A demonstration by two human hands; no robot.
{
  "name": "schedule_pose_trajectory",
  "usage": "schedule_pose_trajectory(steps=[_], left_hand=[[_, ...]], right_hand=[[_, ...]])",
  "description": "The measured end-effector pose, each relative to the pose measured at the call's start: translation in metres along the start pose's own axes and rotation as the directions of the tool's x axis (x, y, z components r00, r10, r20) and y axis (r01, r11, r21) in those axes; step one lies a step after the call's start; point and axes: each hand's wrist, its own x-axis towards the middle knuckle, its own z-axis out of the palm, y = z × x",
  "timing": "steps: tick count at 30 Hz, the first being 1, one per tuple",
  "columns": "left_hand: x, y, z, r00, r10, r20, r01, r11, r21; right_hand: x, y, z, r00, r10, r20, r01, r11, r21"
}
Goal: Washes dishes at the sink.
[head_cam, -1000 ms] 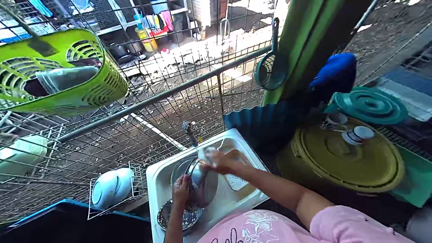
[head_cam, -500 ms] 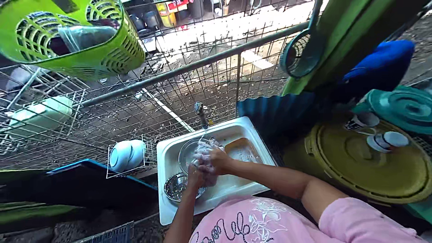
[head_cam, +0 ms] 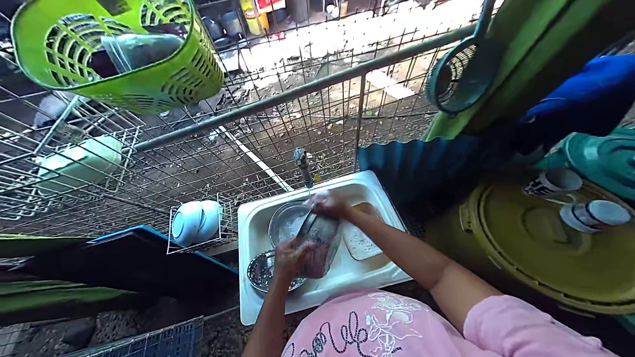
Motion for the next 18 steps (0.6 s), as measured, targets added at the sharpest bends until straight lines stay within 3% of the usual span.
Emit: schedule_pose_trajectory(steps=[2, 4, 6, 7, 9, 10, 12, 14, 16, 18], left_hand=[[-0.008, -0.004, -0.007, 0.999, 0.010, -0.044, -0.013, 0.997, -0.071], [-0.002, -0.004, -0.010, 0.996, -0.069, 0.058, 0.067, 0.997, 0.026], [0.012, -0.005, -0.005, 0.978, -0.114, 0.175, 0.086, 0.984, 0.157], [0.016, -0.003, -0.004, 0.976, -0.119, 0.183, 0.087, 0.981, 0.171], [0.020, 0.000, -0.010, 0.984, -0.160, 0.082, 0.153, 0.985, 0.081], [0.019, -0.001, -0.015, 0.979, -0.206, -0.010, 0.205, 0.979, -0.018], [0.015, -0.003, -0.026, 0.926, -0.320, -0.202, 0.253, 0.920, -0.299], [0.015, -0.006, -0.033, 0.823, -0.459, -0.334, 0.195, 0.781, -0.593], [0.022, -0.017, -0.032, 0.756, -0.526, -0.389, 0.079, 0.663, -0.744], [0.027, -0.022, -0.024, 0.742, -0.529, -0.413, 0.072, 0.674, -0.735]], right_hand=[[0.009, 0.014, -0.010, 0.957, 0.271, -0.100, -0.253, 0.953, 0.166], [0.010, -0.004, -0.003, 0.950, 0.312, 0.000, -0.312, 0.948, -0.065], [0.005, -0.035, 0.019, 0.960, 0.171, 0.222, -0.082, 0.929, -0.361], [0.002, -0.040, 0.030, 0.960, 0.058, 0.273, 0.052, 0.924, -0.379], [0.010, -0.028, 0.035, 0.970, -0.100, 0.224, 0.142, 0.973, -0.181], [0.017, -0.014, 0.028, 0.980, -0.067, 0.186, 0.075, 0.997, -0.033], [0.015, 0.020, 0.019, 0.982, 0.154, 0.109, -0.179, 0.944, 0.278], [-0.011, 0.042, 0.038, 0.972, 0.236, 0.006, -0.215, 0.874, 0.435], [-0.044, 0.040, 0.075, 0.996, 0.053, -0.073, -0.030, 0.960, 0.277], [-0.062, 0.013, 0.103, 0.979, -0.205, -0.014, 0.201, 0.971, -0.127]])
